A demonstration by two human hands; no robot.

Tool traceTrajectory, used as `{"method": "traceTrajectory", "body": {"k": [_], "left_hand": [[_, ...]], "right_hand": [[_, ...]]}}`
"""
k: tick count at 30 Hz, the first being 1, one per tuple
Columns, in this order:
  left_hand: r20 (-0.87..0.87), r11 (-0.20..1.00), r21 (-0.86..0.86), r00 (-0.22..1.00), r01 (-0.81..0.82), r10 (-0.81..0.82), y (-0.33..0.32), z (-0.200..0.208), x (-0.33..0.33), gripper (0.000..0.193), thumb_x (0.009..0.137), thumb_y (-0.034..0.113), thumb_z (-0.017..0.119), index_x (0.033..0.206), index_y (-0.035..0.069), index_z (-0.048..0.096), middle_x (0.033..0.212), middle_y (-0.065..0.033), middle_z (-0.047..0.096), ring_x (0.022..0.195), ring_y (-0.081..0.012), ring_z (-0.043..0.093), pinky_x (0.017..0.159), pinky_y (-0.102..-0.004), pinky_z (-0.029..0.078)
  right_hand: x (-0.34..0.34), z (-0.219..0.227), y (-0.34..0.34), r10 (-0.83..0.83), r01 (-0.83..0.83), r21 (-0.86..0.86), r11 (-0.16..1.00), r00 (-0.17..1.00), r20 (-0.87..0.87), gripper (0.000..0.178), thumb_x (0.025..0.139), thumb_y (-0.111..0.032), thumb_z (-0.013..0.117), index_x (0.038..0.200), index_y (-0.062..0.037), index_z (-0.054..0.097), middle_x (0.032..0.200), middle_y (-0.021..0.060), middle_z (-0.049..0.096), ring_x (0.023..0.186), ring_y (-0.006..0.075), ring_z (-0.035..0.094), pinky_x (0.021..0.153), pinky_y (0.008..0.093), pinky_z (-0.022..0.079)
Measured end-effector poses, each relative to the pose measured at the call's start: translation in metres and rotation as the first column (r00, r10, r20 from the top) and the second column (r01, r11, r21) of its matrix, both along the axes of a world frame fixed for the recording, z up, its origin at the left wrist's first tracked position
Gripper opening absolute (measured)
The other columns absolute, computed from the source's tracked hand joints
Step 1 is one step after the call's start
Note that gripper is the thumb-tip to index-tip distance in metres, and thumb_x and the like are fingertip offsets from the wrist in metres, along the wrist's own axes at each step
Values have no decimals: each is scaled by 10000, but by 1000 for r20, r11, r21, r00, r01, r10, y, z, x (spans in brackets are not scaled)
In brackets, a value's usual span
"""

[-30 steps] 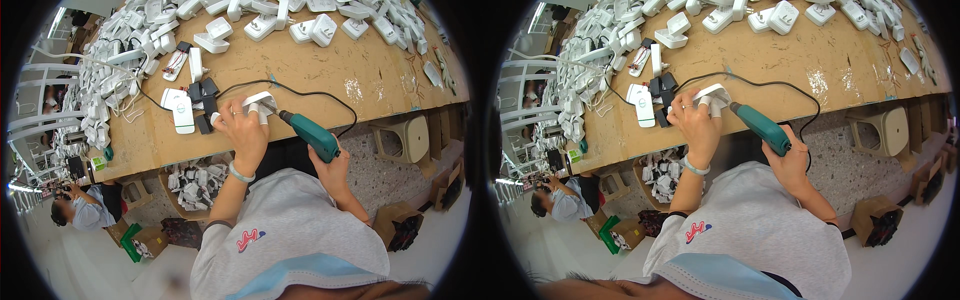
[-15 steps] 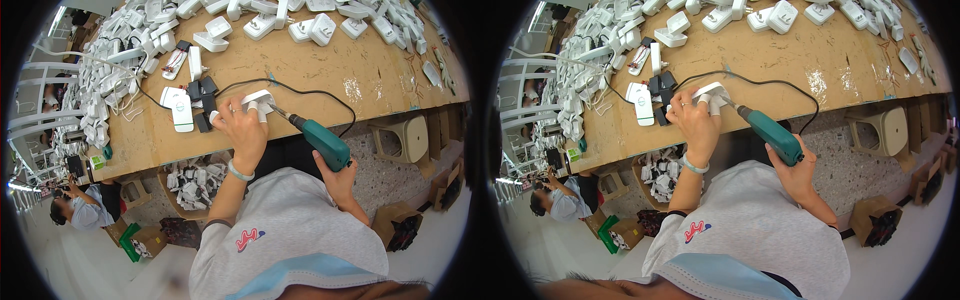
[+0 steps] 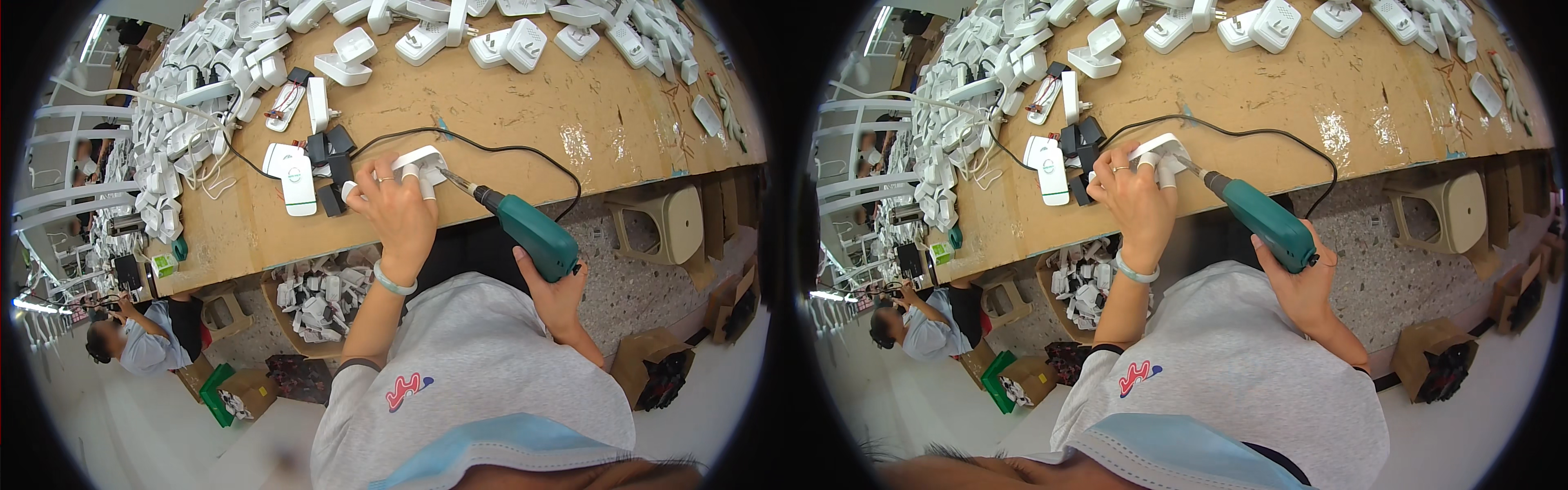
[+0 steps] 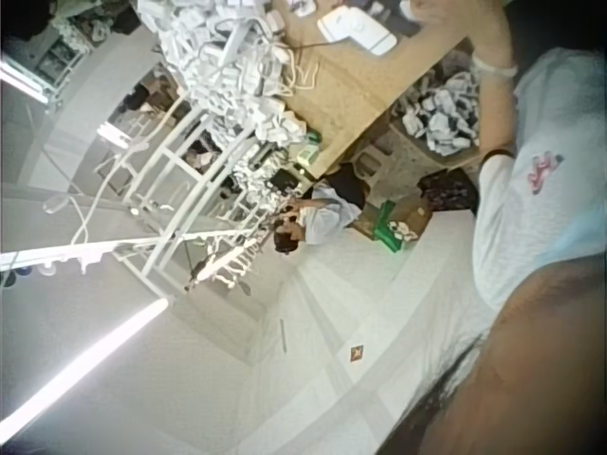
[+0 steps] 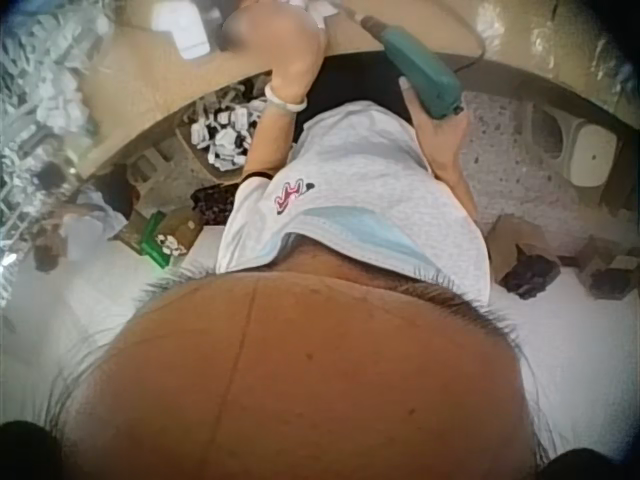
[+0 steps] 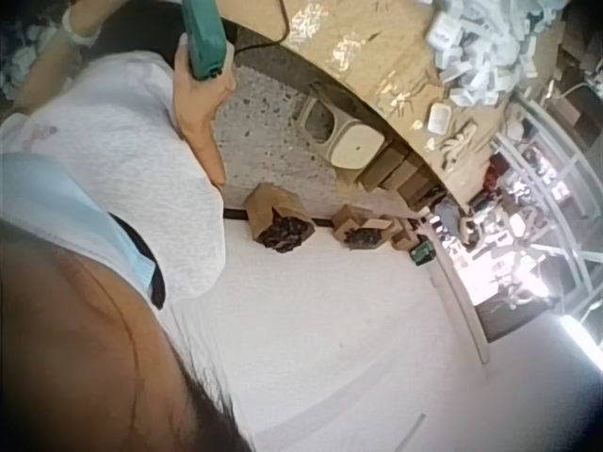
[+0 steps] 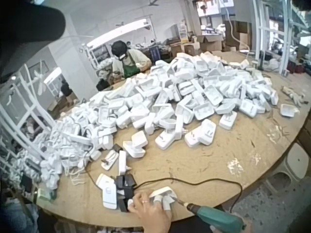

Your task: Assemble electronic components into plastic housings using an electric screwdriver.

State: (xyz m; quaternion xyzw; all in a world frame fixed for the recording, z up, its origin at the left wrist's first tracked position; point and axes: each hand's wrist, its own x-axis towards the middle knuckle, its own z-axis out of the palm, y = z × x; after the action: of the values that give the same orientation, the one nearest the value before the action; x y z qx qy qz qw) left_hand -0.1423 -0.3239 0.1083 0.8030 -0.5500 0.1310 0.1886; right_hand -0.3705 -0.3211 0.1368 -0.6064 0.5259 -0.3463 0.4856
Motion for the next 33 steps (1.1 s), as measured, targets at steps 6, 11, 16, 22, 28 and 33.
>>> {"method": "traceTrajectory", "body": {"k": [6,11,16,22,28,33], "left_hand": [[1,1000,-9,1000,15,-15,10,3,-1,236,741,105,779,955,12,742,1271,-138,600,1201,-370,481,983,-510,349],[-172,952,-305,982,26,-82,69,7,9,396,803,157,828,1145,21,684,1196,-140,621,1042,-335,569,908,-441,439],[-322,969,-220,946,-111,36,113,-2,22,498,805,151,847,1233,4,638,1112,-138,654,974,-301,601,826,-384,476],[-286,992,9,951,124,-116,75,35,65,1102,648,224,921,1531,-34,314,1371,-209,499,1263,-388,426,1066,-445,397],[-343,972,-123,910,203,-233,73,20,82,575,653,12,842,1203,66,684,1015,-106,595,919,-323,555,825,-420,474],[39,929,-84,933,359,-357,88,7,85,354,637,-21,677,982,26,742,952,-94,619,858,-293,590,749,-425,476]], "right_hand": [[-2,3,1,-5,5,-4,1000,1000,29,218,848,-69,810,1004,13,682,863,46,695,754,84,610,712,245,500],[-9,3,3,-47,49,-33,998,997,62,178,854,-46,800,990,18,705,878,31,695,765,82,611,724,240,497],[-11,0,3,-23,24,-9,1000,997,80,247,858,-62,815,1053,2,679,939,24,677,825,99,606,739,259,498],[-9,9,7,-30,32,-13,999,994,109,152,861,-41,794,978,23,721,864,32,720,772,83,628,720,244,506],[-10,6,10,-103,97,47,994,984,143,150,863,-42,797,974,22,719,873,36,720,775,87,633,721,246,507],[-10,6,9,-91,82,85,993,990,110,158,861,-46,803,975,23,718,879,38,719,776,87,631,729,246,507]]}}
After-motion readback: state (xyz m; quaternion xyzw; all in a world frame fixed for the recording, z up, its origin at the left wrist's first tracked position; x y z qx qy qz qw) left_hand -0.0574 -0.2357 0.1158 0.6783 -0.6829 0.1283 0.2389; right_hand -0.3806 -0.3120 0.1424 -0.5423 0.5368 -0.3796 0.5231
